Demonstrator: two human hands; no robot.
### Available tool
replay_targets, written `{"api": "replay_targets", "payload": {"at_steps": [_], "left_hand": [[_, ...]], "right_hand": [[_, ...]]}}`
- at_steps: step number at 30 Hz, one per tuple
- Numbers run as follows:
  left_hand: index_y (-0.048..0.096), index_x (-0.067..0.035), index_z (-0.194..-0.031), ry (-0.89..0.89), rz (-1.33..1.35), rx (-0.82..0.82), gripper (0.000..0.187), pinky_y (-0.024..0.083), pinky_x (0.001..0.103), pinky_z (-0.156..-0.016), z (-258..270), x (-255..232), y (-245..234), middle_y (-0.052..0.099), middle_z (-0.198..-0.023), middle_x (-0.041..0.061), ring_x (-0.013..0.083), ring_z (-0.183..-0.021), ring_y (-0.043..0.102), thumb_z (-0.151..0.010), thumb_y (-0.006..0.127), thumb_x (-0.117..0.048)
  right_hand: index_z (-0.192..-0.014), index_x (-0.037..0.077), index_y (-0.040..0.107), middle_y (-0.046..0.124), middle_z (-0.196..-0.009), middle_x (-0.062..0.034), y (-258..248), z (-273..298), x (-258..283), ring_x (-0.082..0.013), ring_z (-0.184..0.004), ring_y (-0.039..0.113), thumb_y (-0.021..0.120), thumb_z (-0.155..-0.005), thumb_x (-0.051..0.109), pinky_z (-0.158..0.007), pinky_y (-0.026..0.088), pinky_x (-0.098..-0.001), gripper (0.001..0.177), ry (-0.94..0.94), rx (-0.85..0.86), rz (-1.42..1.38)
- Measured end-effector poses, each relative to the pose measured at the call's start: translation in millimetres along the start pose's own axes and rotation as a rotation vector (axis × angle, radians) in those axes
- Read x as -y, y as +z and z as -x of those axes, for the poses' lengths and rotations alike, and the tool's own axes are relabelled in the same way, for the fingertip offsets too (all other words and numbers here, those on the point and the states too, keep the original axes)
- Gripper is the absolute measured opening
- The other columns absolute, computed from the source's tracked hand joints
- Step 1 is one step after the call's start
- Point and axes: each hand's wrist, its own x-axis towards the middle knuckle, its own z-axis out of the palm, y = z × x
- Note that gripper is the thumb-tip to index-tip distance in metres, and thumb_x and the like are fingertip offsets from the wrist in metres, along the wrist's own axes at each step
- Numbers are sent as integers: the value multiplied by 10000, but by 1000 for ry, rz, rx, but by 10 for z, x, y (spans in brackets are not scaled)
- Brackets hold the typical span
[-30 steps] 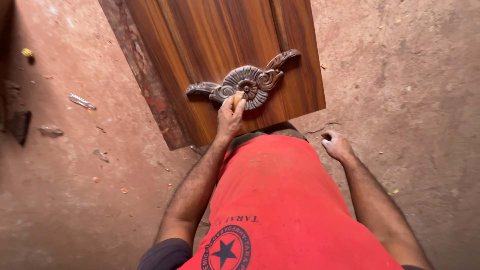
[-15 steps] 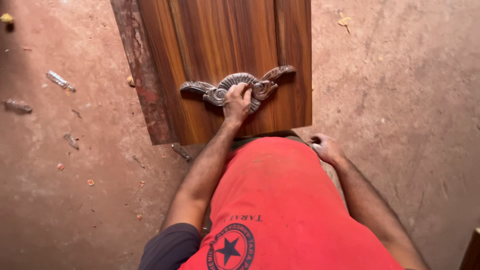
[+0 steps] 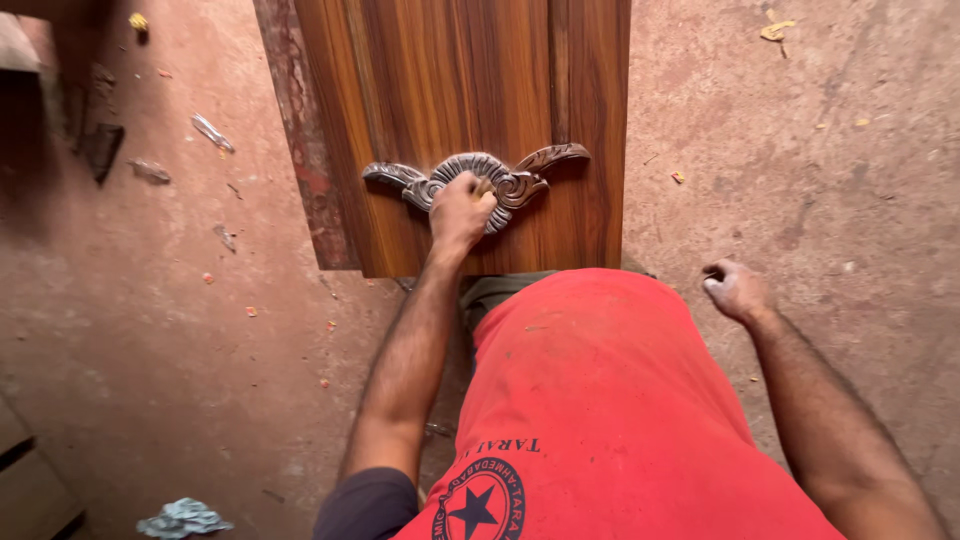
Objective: The person sands a wooden door panel using a sanding block. They first smooth the flat surfaces and then meticulously sand the intricate carved details on the door.
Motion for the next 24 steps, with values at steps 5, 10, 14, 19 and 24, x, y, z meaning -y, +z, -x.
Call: {"api": "replay_targets", "payload": {"at_steps": [5,10,14,19,24], "left_hand": [[554,-77,-890,-304,842,1,134,484,433,-549,74,234,111,668,-753,90,274,-671,616,-904,650,-168],[614,-30,-810,4,549,-186,202,574,361,-737,74,370,322,700,-907,100,182,-855,673,-898,727,-171],[673,-50,-940,115,329,-268,197,566,382,-758,136,267,335,678,-967,107,208,-868,664,-862,767,-204],[736,-103,-1005,241,93,-371,154,568,376,-794,22,269,463,676,-961,67,214,-906,657,-906,755,-220],[735,-118,-947,229,36,-441,94,567,373,-779,-48,368,674,668,-924,65,214,-885,653,-921,737,-208]], "right_hand": [[-1272,129,726,751,-1208,-144,-6,-160,-34,-313,-1110,713,634,-896,284,-961,549,-433,417,36,26,-92],[-1291,126,716,751,-1223,-129,-24,-119,135,-302,-1112,711,632,-878,266,-978,542,-419,444,38,38,-116],[-1316,159,700,738,-1252,-95,-116,-86,249,-286,-1130,693,632,-889,271,-988,522,-425,447,111,93,-54],[-1331,158,699,742,-1265,-96,-101,-86,109,-286,-1134,707,626,-895,278,-1006,534,-421,458,123,91,-90],[-1321,151,708,741,-1266,-106,-128,-37,-4,-287,-1145,701,631,-894,277,-1011,530,-422,452,139,68,-56]]}}
